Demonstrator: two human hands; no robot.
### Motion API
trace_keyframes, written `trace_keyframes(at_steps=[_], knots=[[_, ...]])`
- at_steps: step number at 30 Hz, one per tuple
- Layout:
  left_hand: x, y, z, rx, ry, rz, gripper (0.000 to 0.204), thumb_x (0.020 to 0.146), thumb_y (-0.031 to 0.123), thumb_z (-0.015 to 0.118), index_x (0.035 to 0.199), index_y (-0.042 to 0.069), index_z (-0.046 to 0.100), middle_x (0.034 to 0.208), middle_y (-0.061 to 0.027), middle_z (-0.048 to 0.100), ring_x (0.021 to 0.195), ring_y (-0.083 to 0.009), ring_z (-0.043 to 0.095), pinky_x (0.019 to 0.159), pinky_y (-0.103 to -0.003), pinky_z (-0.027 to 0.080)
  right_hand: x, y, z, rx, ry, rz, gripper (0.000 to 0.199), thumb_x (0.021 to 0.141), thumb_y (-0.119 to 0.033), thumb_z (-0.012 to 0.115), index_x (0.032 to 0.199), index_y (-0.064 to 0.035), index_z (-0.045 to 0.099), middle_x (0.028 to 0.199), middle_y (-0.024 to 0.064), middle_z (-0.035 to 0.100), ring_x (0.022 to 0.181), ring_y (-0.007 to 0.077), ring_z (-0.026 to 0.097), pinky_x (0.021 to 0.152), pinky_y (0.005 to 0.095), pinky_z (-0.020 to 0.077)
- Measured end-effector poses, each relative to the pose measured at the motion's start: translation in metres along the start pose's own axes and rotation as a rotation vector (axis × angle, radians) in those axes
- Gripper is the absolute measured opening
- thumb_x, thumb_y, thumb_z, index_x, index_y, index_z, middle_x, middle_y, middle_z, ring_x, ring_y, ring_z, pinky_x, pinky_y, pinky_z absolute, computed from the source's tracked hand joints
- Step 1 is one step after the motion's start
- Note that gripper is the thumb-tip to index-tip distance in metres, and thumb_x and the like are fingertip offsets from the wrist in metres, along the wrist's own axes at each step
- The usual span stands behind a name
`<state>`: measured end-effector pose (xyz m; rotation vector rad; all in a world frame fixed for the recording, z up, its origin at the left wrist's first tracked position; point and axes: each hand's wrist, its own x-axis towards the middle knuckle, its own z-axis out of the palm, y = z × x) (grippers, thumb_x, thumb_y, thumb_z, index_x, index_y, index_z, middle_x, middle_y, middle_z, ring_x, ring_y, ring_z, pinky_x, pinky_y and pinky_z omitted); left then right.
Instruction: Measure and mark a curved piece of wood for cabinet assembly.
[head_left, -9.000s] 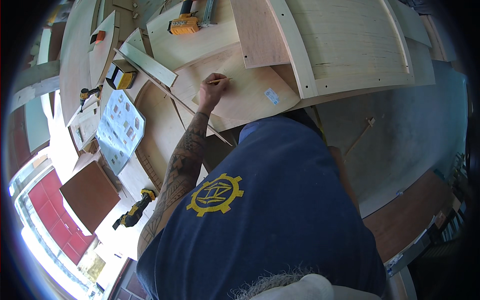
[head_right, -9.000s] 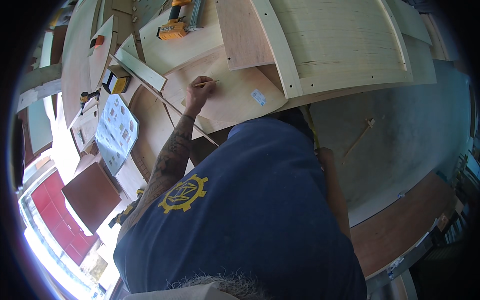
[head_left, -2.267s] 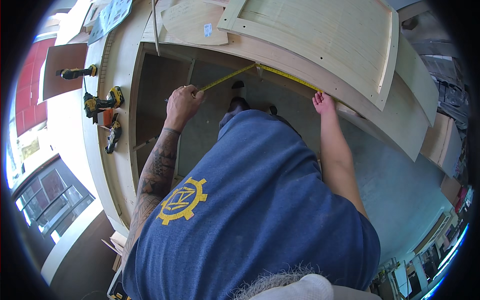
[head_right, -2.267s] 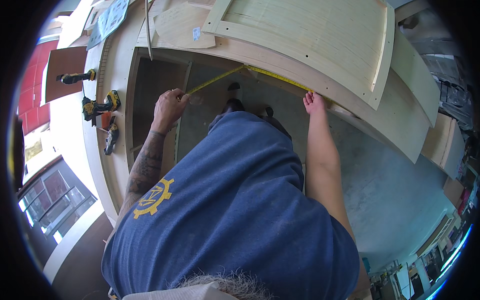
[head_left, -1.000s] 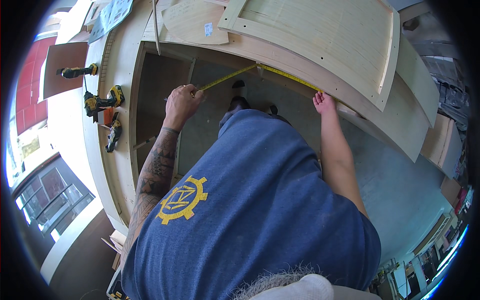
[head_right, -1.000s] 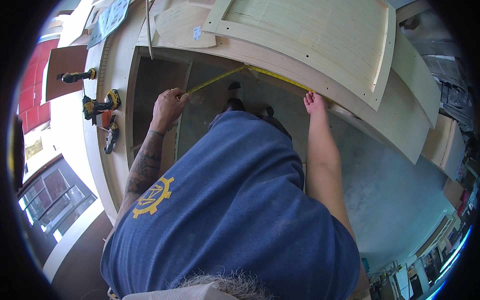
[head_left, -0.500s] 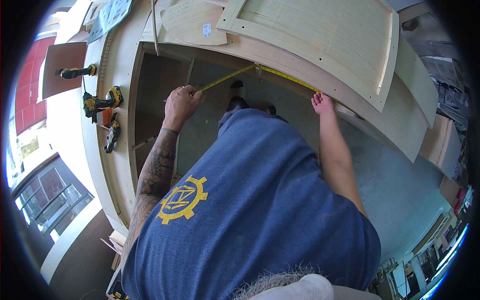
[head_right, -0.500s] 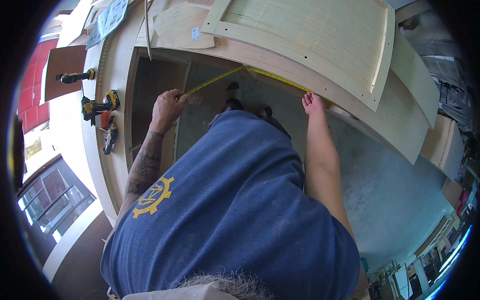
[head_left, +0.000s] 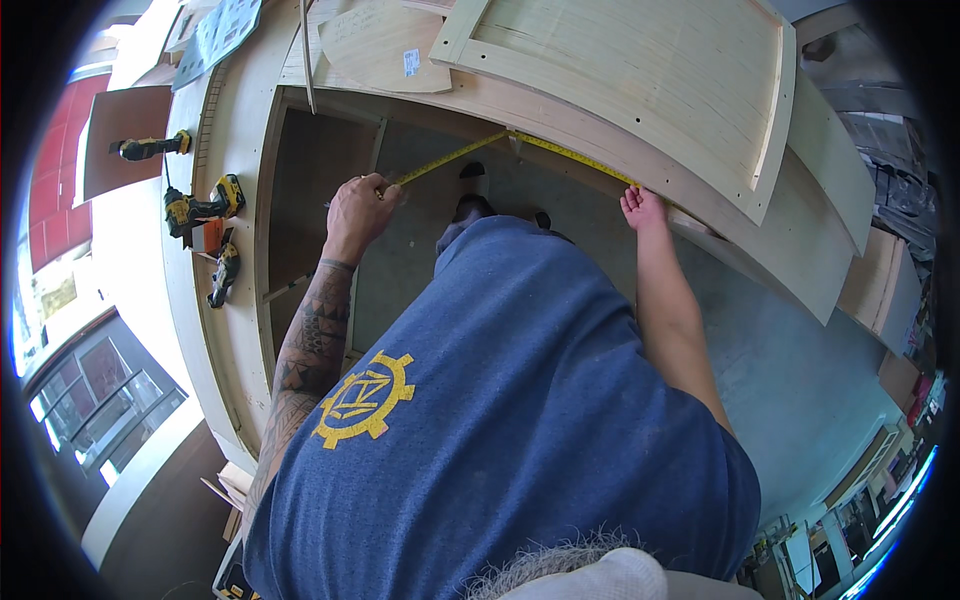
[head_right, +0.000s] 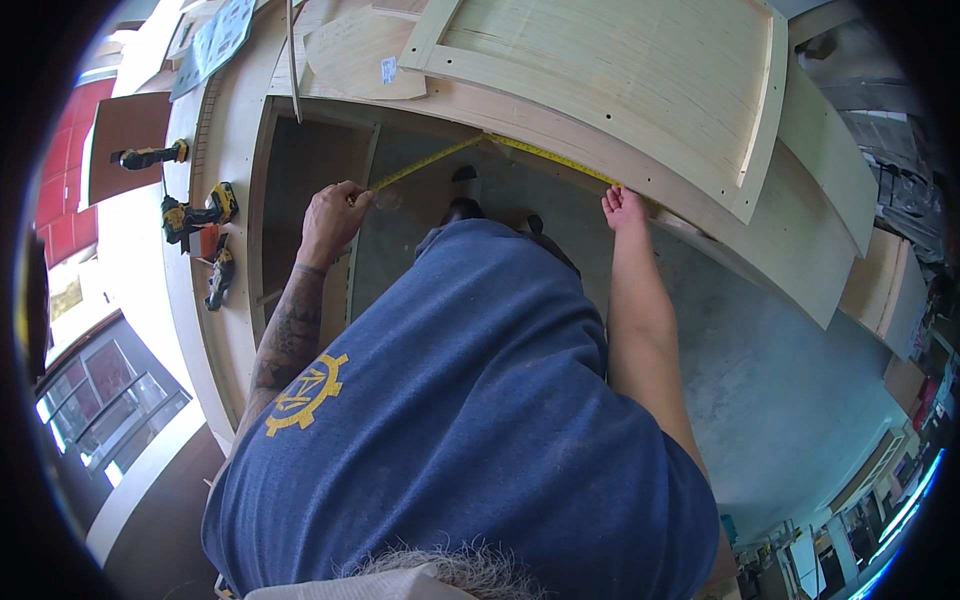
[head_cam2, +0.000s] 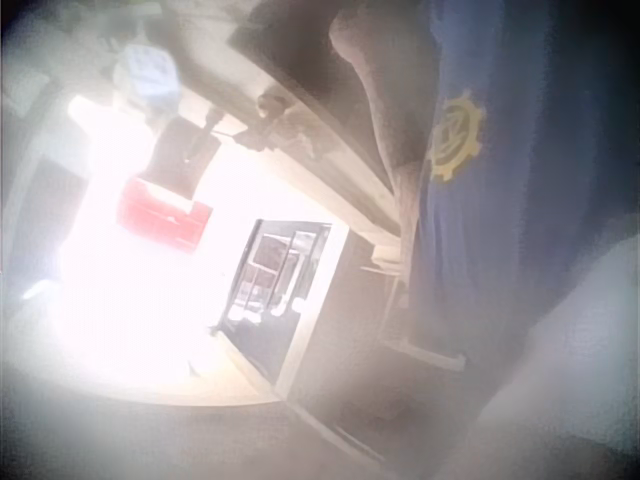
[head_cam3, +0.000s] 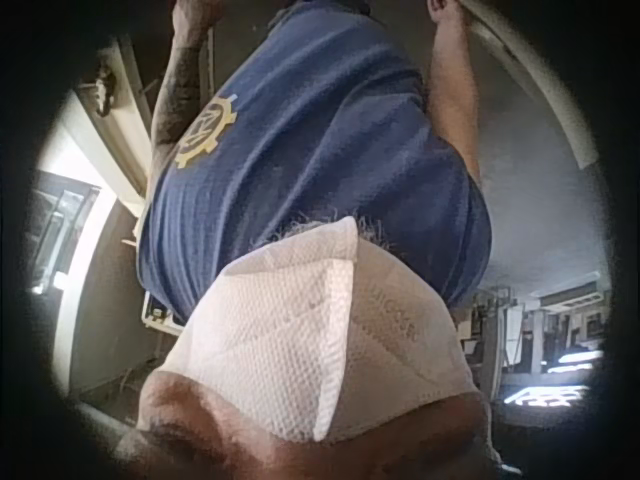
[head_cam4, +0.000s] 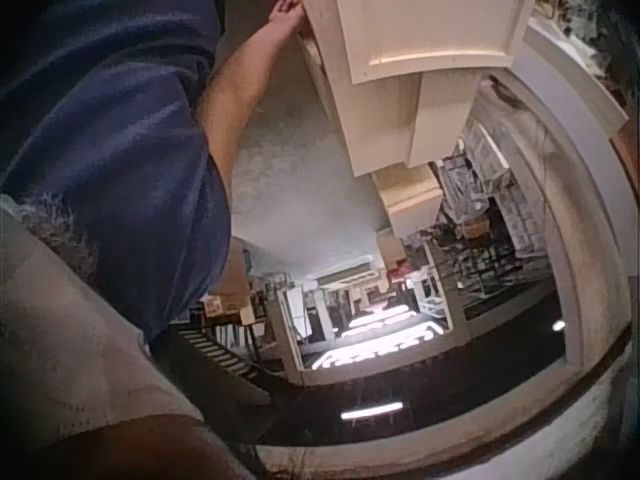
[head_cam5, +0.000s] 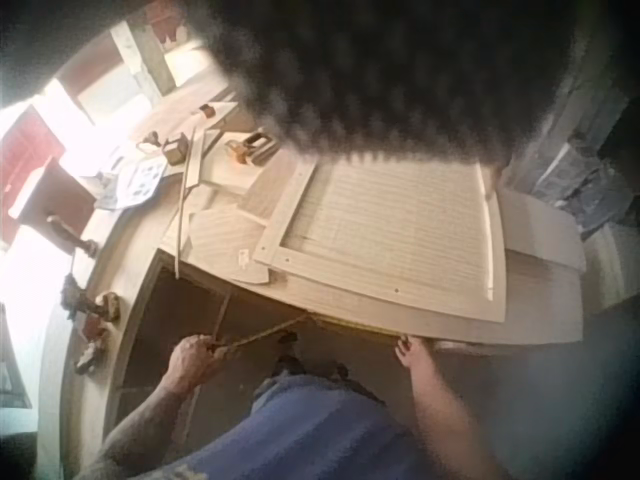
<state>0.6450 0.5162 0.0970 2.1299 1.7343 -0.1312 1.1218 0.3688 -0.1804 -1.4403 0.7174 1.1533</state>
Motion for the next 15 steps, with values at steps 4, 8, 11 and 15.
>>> trace_keyframes(at_steps=[4,8,11,15], knots=[[-0.0001,-0.0009,0.0009,0.002,-0.003,-0.015,0.035,0.089,0.036,0.065,0.099,0.004,0.075,0.098,-0.0189,0.072,0.098,-0.0352,0.068,0.089,-0.044,0.052,0.0007,0.0001,0.0012,-0.003,0.002,-0.002,0.015,0.103,-0.024,0.057,0.104,-0.0110,0.064,0.099,0.0011,0.066,0.102,0.0178,0.062,0.107,0.0426,0.0429],[0.0004,-0.0031,0.0024,-0.003,0.003,-0.008,0.035,0.089,0.036,0.065,0.099,0.004,0.075,0.098,-0.0190,0.072,0.098,-0.0353,0.068,0.089,-0.044,0.052,0.0019,-0.0001,-0.0009,0.005,-0.007,0.001,0.015,0.103,-0.024,0.057,0.104,-0.0106,0.064,0.099,0.0013,0.066,0.102,0.0179,0.062,0.107,0.0426,0.0430],[0.0002,-0.0040,0.0029,-0.004,0.005,-0.004,0.035,0.089,0.036,0.065,0.099,0.004,0.075,0.098,-0.0191,0.072,0.097,-0.0353,0.068,0.089,-0.044,0.052,0.0036,0.0001,-0.0018,-0.010,-0.012,-0.001,0.013,0.103,-0.024,0.056,0.107,-0.0128,0.063,0.104,0.0010,0.066,0.098,0.0160,0.062,0.104,0.0419,0.0456],[-0.0005,-0.0035,0.0020,-0.011,-0.012,-0.028,0.035,0.089,0.036,0.065,0.099,0.003,0.075,0.098,-0.0192,0.072,0.097,-0.0352,0.068,0.089,-0.044,0.052,0.0027,0.0004,-0.0018,-0.016,-0.020,-0.007,0.013,0.104,-0.023,0.056,0.108,-0.0129,0.063,0.104,0.0009,0.066,0.098,0.0159,0.062,0.104,0.0417,0.0459]])
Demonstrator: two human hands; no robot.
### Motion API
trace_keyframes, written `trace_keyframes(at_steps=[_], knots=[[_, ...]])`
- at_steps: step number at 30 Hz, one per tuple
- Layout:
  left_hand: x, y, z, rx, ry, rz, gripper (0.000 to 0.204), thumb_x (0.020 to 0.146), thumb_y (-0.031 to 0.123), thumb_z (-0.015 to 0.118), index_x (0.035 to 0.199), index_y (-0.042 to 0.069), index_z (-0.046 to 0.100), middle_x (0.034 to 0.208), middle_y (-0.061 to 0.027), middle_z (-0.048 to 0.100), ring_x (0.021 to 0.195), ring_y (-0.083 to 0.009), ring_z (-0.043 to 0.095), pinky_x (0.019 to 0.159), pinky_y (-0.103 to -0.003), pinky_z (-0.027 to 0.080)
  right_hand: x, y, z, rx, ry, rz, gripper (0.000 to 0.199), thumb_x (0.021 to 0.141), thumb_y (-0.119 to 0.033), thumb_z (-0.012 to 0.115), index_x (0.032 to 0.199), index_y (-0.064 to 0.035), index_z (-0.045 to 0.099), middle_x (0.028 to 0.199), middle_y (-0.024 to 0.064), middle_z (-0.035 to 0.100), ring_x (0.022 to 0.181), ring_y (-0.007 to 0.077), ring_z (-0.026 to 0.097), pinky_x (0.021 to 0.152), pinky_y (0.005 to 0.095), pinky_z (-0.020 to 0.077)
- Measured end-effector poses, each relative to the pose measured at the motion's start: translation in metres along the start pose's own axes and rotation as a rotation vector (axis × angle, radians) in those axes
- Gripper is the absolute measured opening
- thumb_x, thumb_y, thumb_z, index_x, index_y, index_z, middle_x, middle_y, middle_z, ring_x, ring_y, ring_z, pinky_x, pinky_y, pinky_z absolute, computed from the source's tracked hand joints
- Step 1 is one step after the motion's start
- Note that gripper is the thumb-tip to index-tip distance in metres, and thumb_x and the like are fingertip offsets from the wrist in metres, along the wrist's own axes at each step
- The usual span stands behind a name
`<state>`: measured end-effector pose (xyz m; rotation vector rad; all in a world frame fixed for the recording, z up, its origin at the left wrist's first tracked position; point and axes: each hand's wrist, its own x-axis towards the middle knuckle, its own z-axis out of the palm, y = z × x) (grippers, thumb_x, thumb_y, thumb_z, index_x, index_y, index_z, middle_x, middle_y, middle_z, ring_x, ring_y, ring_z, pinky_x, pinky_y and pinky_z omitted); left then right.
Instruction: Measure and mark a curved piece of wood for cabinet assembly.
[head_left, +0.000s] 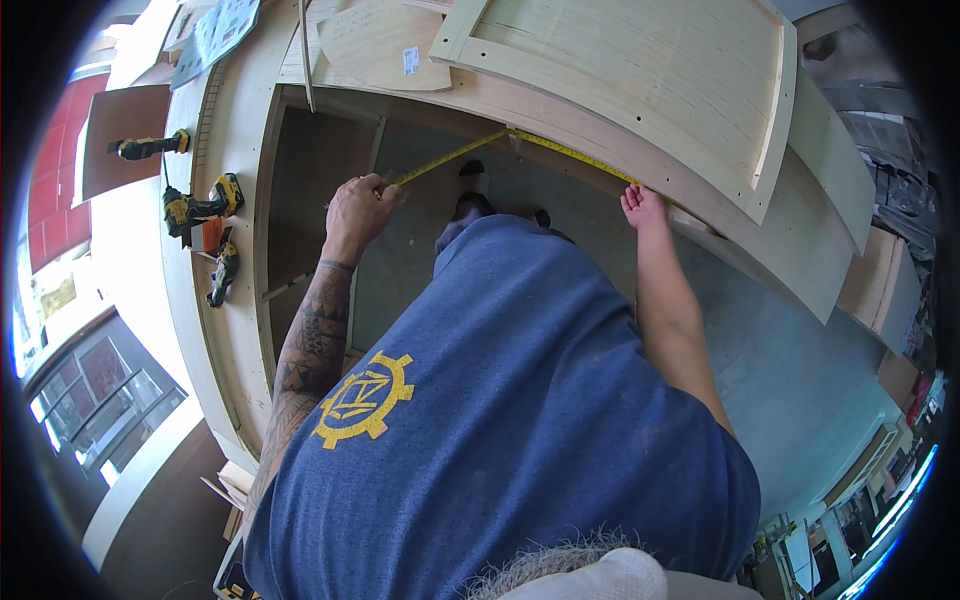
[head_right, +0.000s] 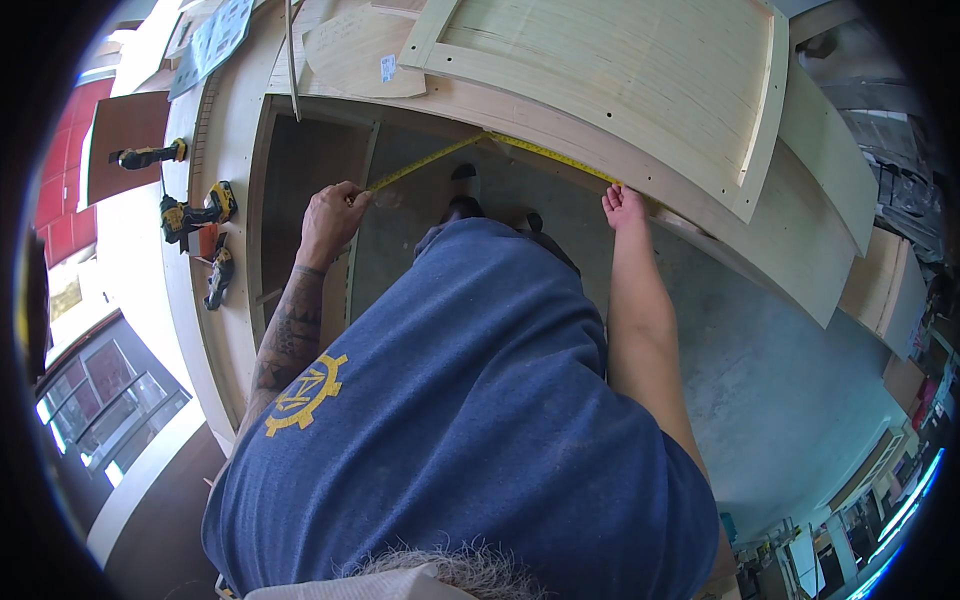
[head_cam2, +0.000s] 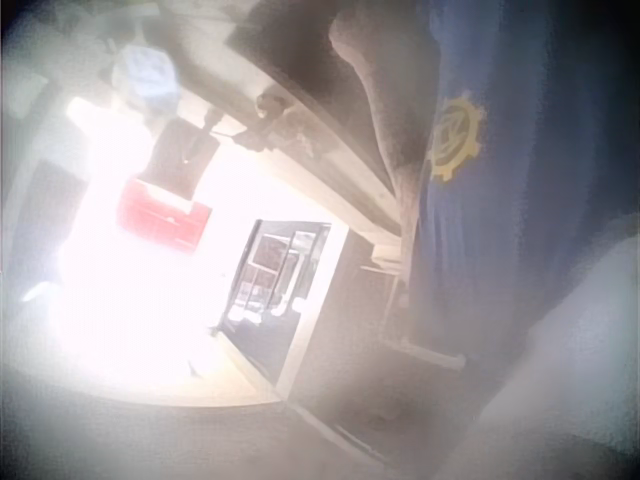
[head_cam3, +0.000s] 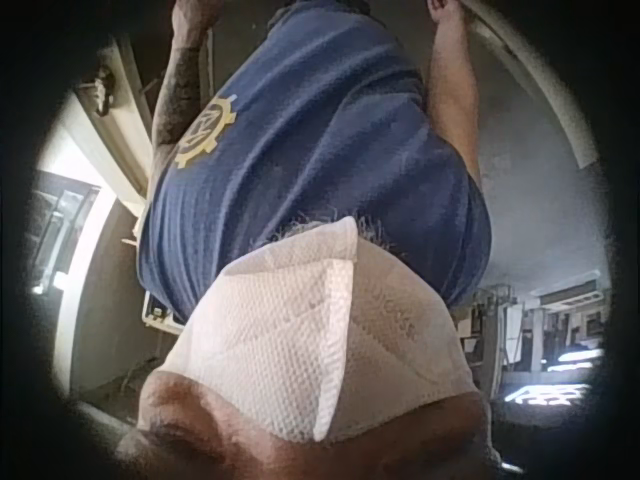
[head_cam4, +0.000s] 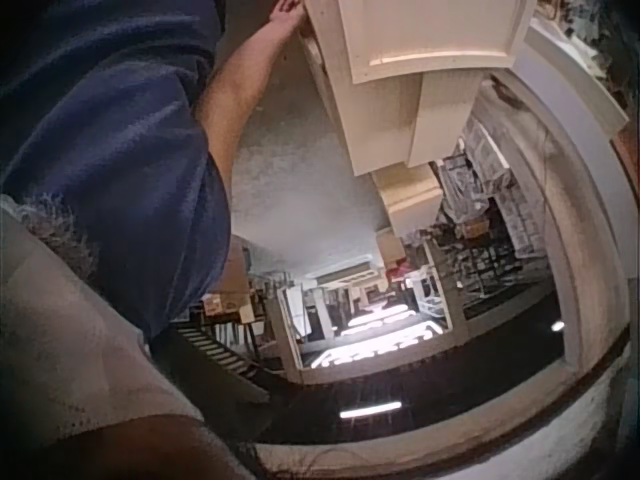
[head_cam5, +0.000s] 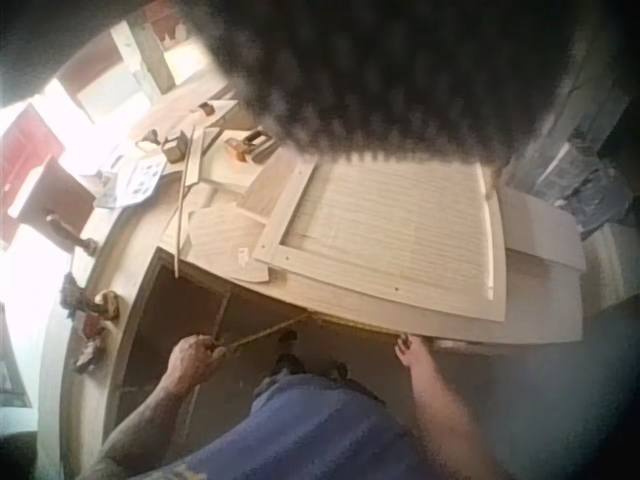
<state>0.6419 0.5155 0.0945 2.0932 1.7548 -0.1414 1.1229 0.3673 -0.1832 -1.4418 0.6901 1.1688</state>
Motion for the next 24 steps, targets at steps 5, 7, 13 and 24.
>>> trace_keyframes(at_steps=[5,7,13,24], knots=[[-0.0009,-0.0003,0.0005,-0.005,0.011,0.011,0.036,0.090,0.036,0.064,0.099,0.003,0.075,0.098,-0.0193,0.072,0.097,-0.0351,0.068,0.089,-0.044,0.052,-0.0007,-0.0001,0.0004,-0.008,-0.008,-0.003,0.013,0.104,-0.023,0.056,0.107,-0.0128,0.063,0.102,0.0006,0.066,0.096,0.0154,0.063,0.103,0.0412,0.0466],[-0.0006,-0.0002,0.0007,-0.007,0.010,0.012,0.036,0.090,0.036,0.064,0.099,0.003,0.075,0.098,-0.0192,0.072,0.097,-0.0351,0.068,0.089,-0.044,0.052,-0.0011,-0.0003,0.0007,-0.003,0.011,0.005,0.013,0.103,-0.023,0.057,0.106,-0.0126,0.064,0.101,0.0005,0.066,0.095,0.0153,0.063,0.103,0.0413,0.0470],[-0.0013,-0.0004,0.0006,0.003,0.005,0.003,0.035,0.090,0.035,0.064,0.099,0.003,0.075,0.098,-0.0191,0.072,0.097,-0.0353,0.068,0.090,-0.044,0.052,-0.0047,-0.0009,0.0017,-0.002,0.006,0.006,0.012,0.103,-0.023,0.058,0.105,-0.0130,0.064,0.101,0.0005,0.066,0.096,0.0155,0.063,0.103,0.0415,0.0464],[-0.0038,0.0005,0.0018,-0.009,0.003,-0.009,0.033,0.088,0.034,0.065,0.099,0.004,0.075,0.100,-0.0192,0.072,0.098,-0.0358,0.068,0.089,-0.044,0.053,-0.0062,-0.0025,0.0000,0.011,0.028,0.001,0.014,0.103,-0.024,0.057,0.106,-0.0125,0.064,0.101,0.0003,0.066,0.100,0.0167,0.062,0.105,0.0422,0.0448]])
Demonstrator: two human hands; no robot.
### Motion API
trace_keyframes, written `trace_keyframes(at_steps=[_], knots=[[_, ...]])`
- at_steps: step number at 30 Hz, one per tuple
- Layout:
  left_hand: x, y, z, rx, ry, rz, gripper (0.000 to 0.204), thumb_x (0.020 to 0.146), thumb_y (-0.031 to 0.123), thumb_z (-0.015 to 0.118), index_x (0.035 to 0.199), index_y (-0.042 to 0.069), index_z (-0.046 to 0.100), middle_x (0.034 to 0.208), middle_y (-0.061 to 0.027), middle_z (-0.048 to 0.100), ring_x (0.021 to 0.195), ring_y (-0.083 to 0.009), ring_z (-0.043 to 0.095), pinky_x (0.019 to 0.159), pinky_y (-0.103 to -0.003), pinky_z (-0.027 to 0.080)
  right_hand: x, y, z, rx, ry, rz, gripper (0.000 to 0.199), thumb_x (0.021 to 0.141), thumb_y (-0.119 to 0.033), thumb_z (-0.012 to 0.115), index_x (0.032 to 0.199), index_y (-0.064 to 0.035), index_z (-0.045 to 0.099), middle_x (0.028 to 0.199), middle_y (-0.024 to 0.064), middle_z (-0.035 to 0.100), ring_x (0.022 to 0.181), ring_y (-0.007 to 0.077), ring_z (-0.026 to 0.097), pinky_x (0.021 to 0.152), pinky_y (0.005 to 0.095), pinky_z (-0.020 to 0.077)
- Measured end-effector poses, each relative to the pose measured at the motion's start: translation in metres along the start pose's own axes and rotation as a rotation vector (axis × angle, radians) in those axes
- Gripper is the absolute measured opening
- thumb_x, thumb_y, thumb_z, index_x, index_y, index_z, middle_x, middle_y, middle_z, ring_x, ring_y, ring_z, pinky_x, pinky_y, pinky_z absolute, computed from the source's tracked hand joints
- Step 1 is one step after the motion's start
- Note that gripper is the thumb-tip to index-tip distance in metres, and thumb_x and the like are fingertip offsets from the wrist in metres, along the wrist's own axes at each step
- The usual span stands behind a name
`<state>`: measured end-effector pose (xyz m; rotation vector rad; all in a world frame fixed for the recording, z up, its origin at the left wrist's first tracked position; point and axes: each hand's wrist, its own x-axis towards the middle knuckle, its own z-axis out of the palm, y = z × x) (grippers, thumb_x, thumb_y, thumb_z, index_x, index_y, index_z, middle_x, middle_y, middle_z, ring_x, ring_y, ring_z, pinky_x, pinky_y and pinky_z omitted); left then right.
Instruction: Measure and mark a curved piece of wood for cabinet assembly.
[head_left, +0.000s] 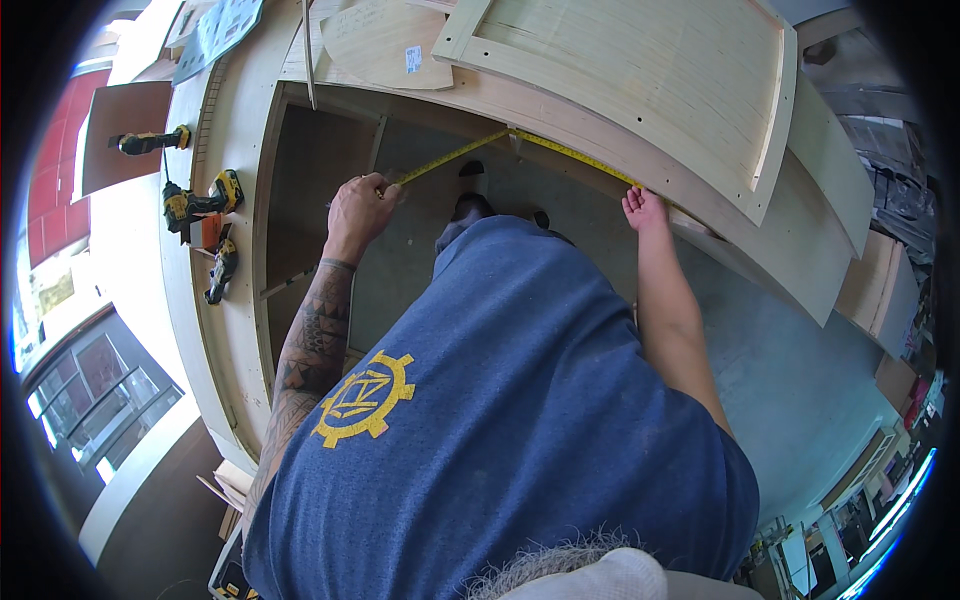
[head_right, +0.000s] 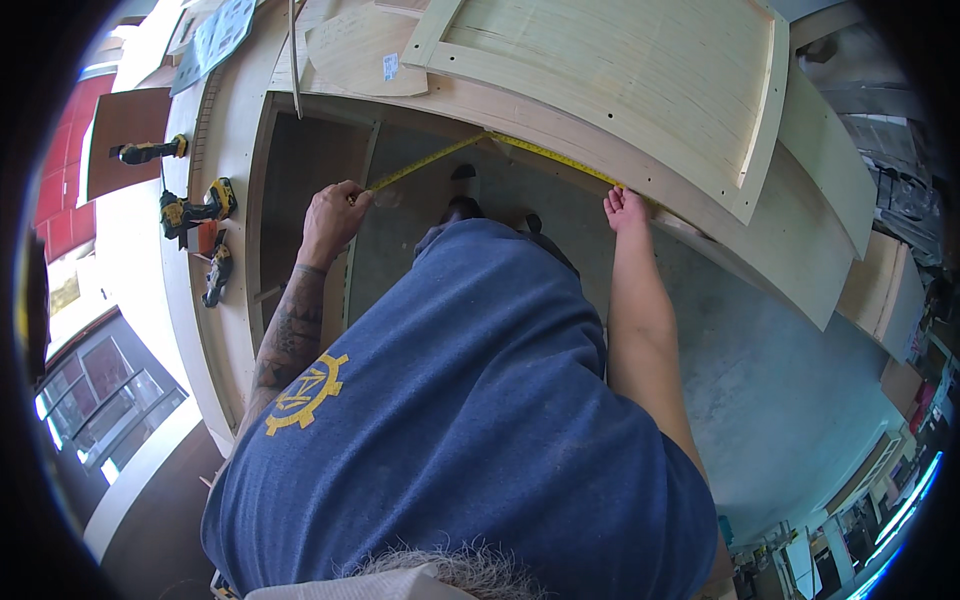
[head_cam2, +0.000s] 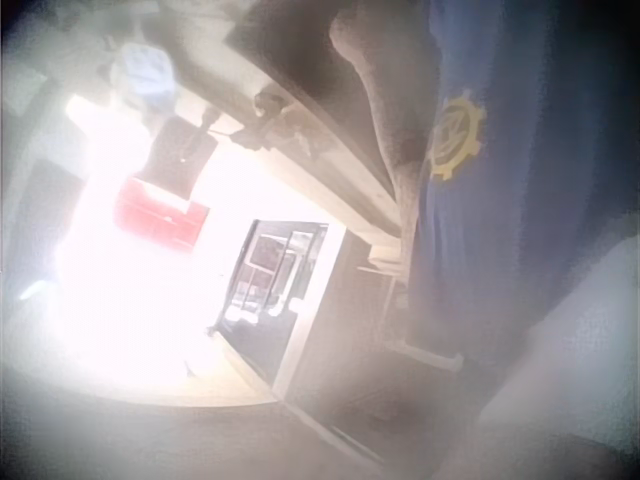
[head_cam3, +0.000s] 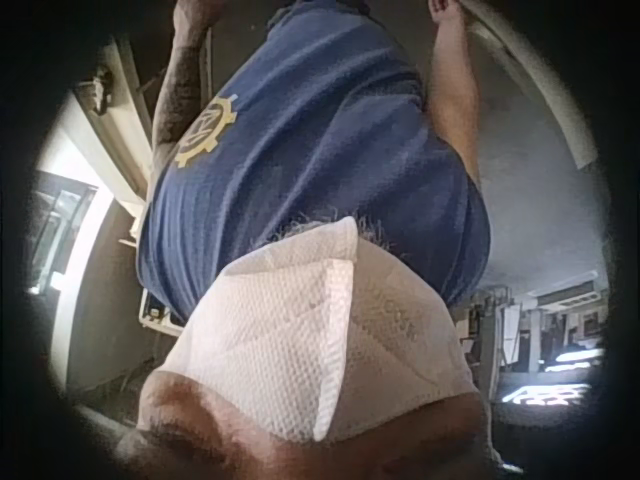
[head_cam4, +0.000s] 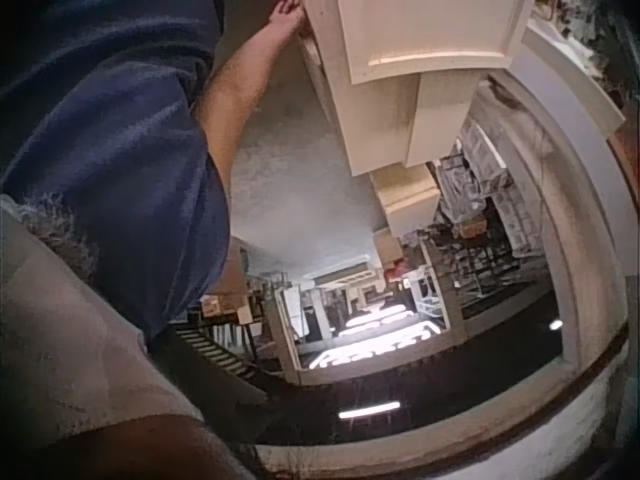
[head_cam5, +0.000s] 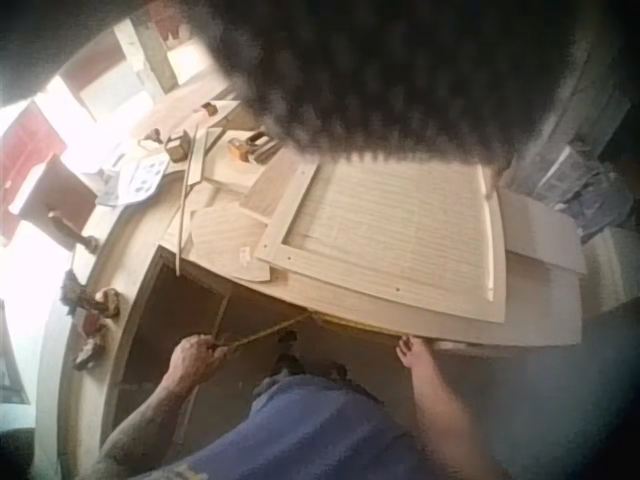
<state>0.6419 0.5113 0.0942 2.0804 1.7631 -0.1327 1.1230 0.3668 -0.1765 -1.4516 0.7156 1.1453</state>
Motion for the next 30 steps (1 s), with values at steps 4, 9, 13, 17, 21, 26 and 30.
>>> trace_keyframes(at_steps=[4,9,13,17,21,26,30], knots=[[0.0001,-0.0017,0.0013,-0.005,0.007,0.005,0.033,0.088,0.034,0.065,0.098,0.005,0.075,0.099,-0.0192,0.072,0.098,-0.0359,0.068,0.089,-0.044,0.053,0.0026,-0.0025,-0.0071,-0.008,0.007,-0.004,0.015,0.104,-0.026,0.056,0.107,-0.0150,0.065,0.102,-0.0018,0.067,0.096,0.0142,0.063,0.105,0.0415,0.0455],[-0.0016,0.0003,0.0000,-0.005,0.008,0.008,0.033,0.088,0.034,0.065,0.098,0.004,0.075,0.099,-0.0192,0.072,0.098,-0.0359,0.068,0.089,-0.044,0.053,0.0034,-0.0024,-0.0072,-0.013,0.000,-0.003,0.015,0.104,-0.026,0.055,0.107,-0.0141,0.065,0.102,-0.0013,0.067,0.096,0.0151,0.063,0.104,0.0420,0.0460],[-0.0016,0.0010,-0.0007,0.000,0.002,0.008,0.034,0.089,0.035,0.064,0.098,0.004,0.075,0.099,-0.0194,0.072,0.099,-0.0359,0.068,0.090,-0.044,0.052,0.0046,-0.0022,-0.0087,-0.004,-0.021,-0.014,0.014,0.104,-0.022,0.055,0.109,-0.0118,0.063,0.103,0.0014,0.067,0.101,0.0183,0.063,0.105,0.0434,0.0455],[-0.0005,0.0007,-0.0002,0.015,0.000,0.013,0.035,0.090,0.035,0.064,0.099,0.003,0.075,0.099,-0.0196,0.072,0.099,-0.0359,0.068,0.090,-0.044,0.052,0.0033,-0.0013,-0.0078,0.006,-0.014,-0.013,0.014,0.104,-0.022,0.054,0.110,-0.0120,0.063,0.103,0.0016,0.067,0.101,0.0182,0.063,0.105,0.0434,0.0454],[0.0006,0.0010,-0.0006,0.010,-0.006,0.017,0.036,0.090,0.035,0.064,0.099,0.002,0.075,0.098,-0.0196,0.073,0.099,-0.0358,0.068,0.090,-0.044,0.052,0.0048,-0.0013,-0.0085,0.016,-0.013,-0.012,0.014,0.104,-0.022,0.054,0.108,-0.0117,0.063,0.103,0.0017,0.067,0.102,0.0183,0.062,0.105,0.0434,0.0452],[0.0030,0.0005,-0.0008,0.017,-0.014,0.024,0.035,0.089,0.035,0.064,0.099,0.003,0.075,0.099,-0.0195,0.073,0.098,-0.0357,0.069,0.090,-0.044,0.053,0.0068,0.0002,-0.0087,0.019,-0.006,-0.013,0.014,0.105,-0.022,0.053,0.107,-0.0116,0.063,0.102,0.0012,0.067,0.101,0.0184,0.063,0.105,0.0435,0.0453],[0.0042,0.0005,-0.0005,0.003,0.018,0.034,0.033,0.086,0.034,0.063,0.095,0.004,0.075,0.097,-0.0188,0.072,0.098,-0.0358,0.067,0.090,-0.046,0.052,0.0059,0.0011,-0.0088,0.024,-0.008,-0.007,0.014,0.104,-0.022,0.054,0.107,-0.0119,0.063,0.101,0.0008,0.068,0.101,0.0185,0.063,0.105,0.0434,0.0449]])
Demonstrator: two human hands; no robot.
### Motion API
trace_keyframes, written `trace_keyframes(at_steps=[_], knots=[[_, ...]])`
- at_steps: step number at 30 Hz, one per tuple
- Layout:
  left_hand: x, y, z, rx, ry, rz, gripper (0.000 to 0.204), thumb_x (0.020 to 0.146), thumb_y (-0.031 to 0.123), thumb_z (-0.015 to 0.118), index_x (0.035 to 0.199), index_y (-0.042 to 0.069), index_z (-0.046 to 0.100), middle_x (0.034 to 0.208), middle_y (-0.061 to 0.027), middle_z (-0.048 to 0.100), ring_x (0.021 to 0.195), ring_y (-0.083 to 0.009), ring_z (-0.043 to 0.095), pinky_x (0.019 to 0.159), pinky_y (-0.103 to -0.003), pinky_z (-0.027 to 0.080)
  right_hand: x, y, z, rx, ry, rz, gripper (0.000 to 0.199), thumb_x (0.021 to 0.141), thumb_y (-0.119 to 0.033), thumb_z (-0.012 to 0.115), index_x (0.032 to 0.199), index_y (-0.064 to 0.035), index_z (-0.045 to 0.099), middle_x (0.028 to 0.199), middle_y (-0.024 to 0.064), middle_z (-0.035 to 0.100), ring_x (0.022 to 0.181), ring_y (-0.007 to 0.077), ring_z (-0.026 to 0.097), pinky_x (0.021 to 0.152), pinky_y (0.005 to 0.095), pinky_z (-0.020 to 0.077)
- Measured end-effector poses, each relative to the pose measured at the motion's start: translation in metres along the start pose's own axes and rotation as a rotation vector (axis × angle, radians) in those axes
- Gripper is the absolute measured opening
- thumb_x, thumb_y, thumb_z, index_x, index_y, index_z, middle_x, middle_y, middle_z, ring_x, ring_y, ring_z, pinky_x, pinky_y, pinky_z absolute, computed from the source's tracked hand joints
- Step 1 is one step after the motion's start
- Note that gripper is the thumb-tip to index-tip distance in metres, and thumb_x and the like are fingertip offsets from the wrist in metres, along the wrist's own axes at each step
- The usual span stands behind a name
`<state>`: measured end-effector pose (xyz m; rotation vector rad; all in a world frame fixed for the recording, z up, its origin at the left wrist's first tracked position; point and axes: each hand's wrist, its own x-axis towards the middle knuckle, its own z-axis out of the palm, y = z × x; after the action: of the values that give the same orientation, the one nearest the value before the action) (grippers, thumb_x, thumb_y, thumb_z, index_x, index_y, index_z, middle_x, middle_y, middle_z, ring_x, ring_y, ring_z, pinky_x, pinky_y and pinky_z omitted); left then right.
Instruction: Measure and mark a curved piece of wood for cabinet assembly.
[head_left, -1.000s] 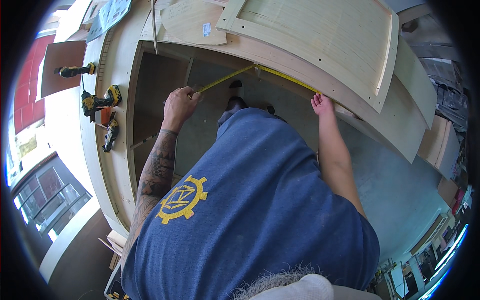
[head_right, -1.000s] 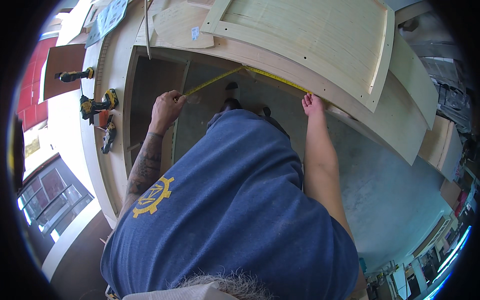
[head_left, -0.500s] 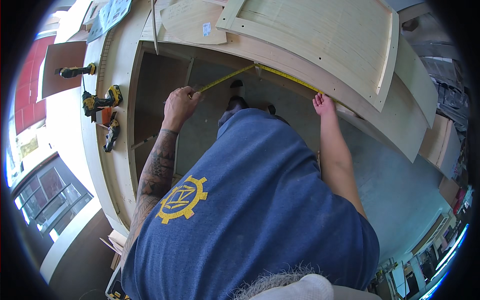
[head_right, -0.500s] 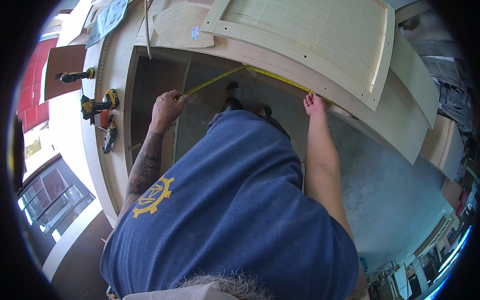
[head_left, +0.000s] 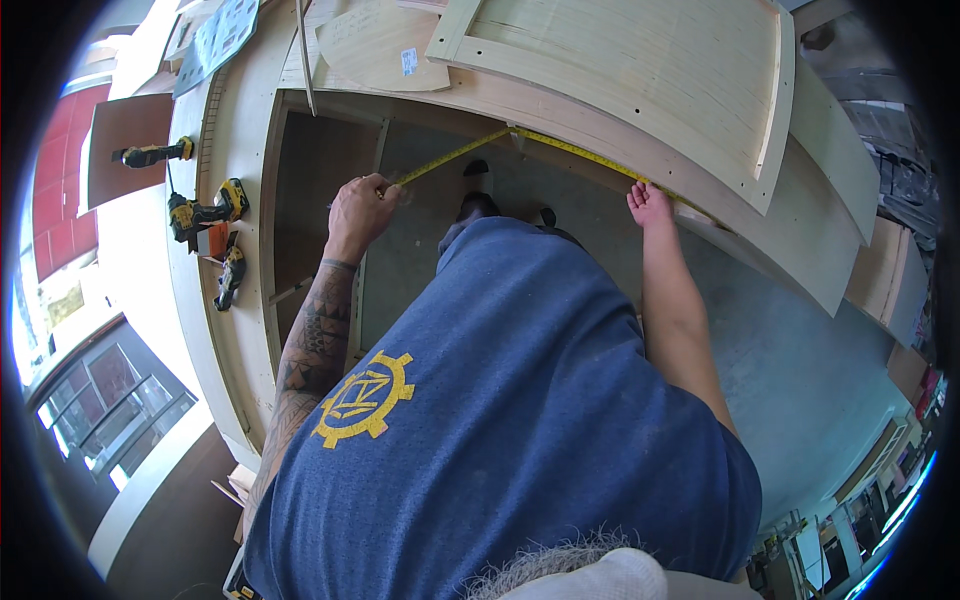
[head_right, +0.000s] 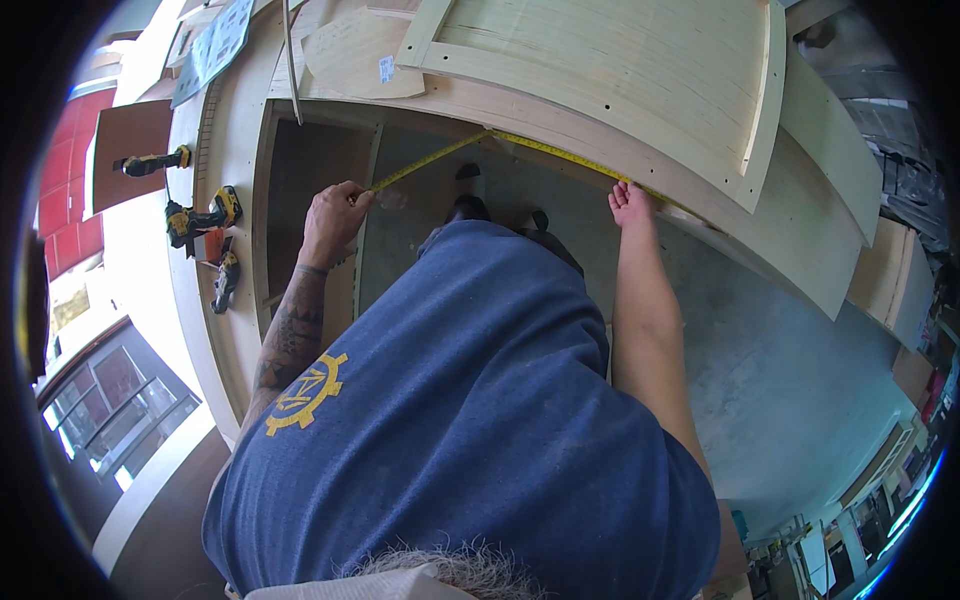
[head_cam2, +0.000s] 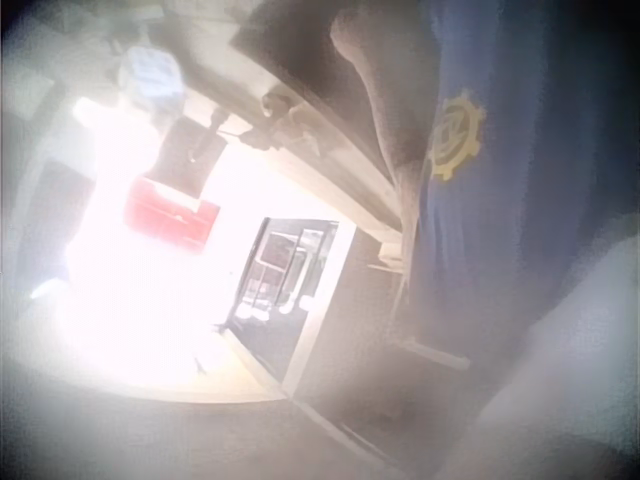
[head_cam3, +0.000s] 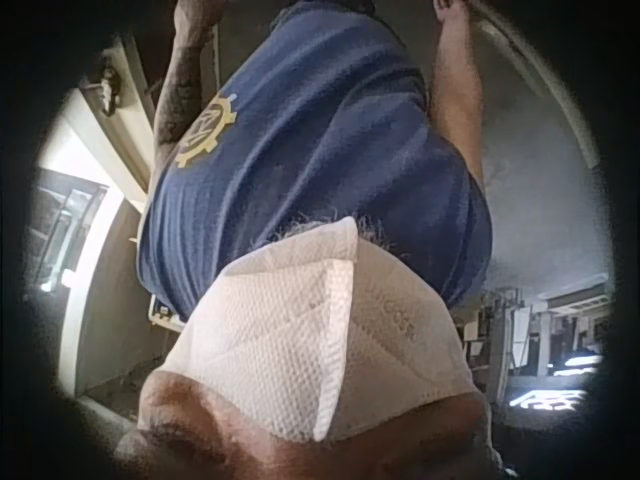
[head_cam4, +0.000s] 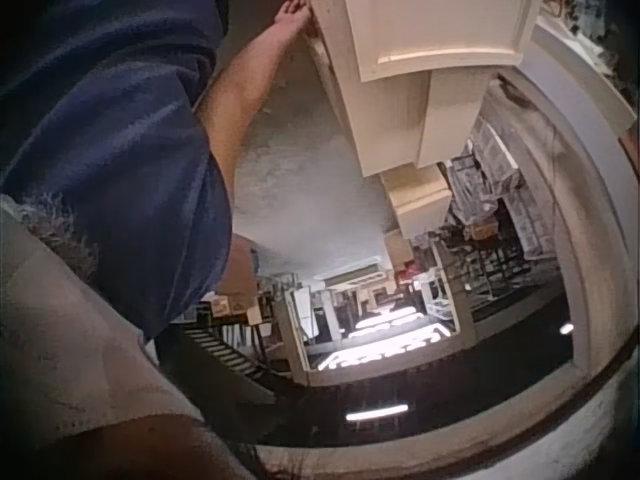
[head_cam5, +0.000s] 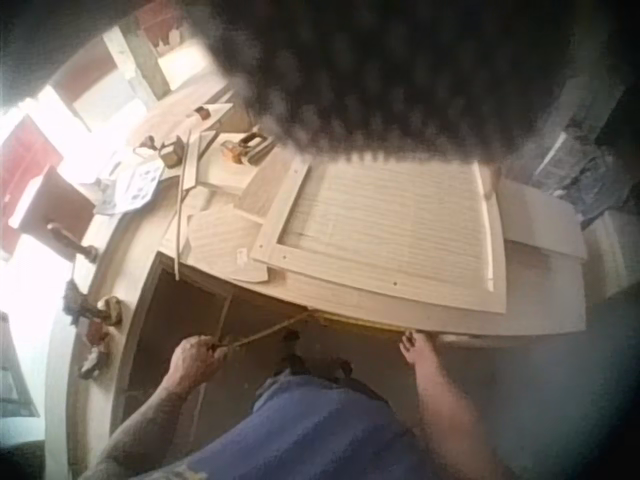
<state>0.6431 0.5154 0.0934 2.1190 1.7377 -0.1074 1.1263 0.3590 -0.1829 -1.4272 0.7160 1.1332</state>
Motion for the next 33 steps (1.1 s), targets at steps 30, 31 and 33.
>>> trace_keyframes(at_steps=[30,31,33], knots=[[0.0019,0.0033,0.0028,0.018,-0.034,-0.018,0.034,0.087,0.036,0.064,0.097,0.005,0.075,0.100,-0.0186,0.072,0.099,-0.0360,0.068,0.091,-0.045,0.052,0.0076,0.0011,-0.0053,-0.020,-0.020,0.010,0.013,0.103,-0.024,0.057,0.105,-0.0130,0.063,0.101,-0.0003,0.067,0.096,0.0163,0.063,0.102,0.0412,0.0473],[0.0017,0.0041,0.0028,0.016,-0.035,-0.025,0.034,0.087,0.036,0.064,0.096,0.005,0.075,0.100,-0.0186,0.072,0.099,-0.0359,0.068,0.090,-0.045,0.052,0.0078,0.0010,-0.0058,-0.024,-0.025,0.007,0.012,0.103,-0.024,0.057,0.105,-0.0132,0.064,0.101,-0.0003,0.067,0.095,0.0162,0.063,0.101,0.0411,0.0473],[0.0006,0.0059,0.0020,0.014,-0.036,-0.032,0.034,0.087,0.035,0.064,0.096,0.005,0.075,0.100,-0.0187,0.073,0.099,-0.0358,0.068,0.090,-0.046,0.052,0.0081,0.0009,-0.0056,-0.020,-0.024,0.008,0.012,0.103,-0.023,0.057,0.105,-0.0132,0.064,0.100,-0.0002,0.067,0.095,0.0161,0.063,0.102,0.0411,0.0471]])
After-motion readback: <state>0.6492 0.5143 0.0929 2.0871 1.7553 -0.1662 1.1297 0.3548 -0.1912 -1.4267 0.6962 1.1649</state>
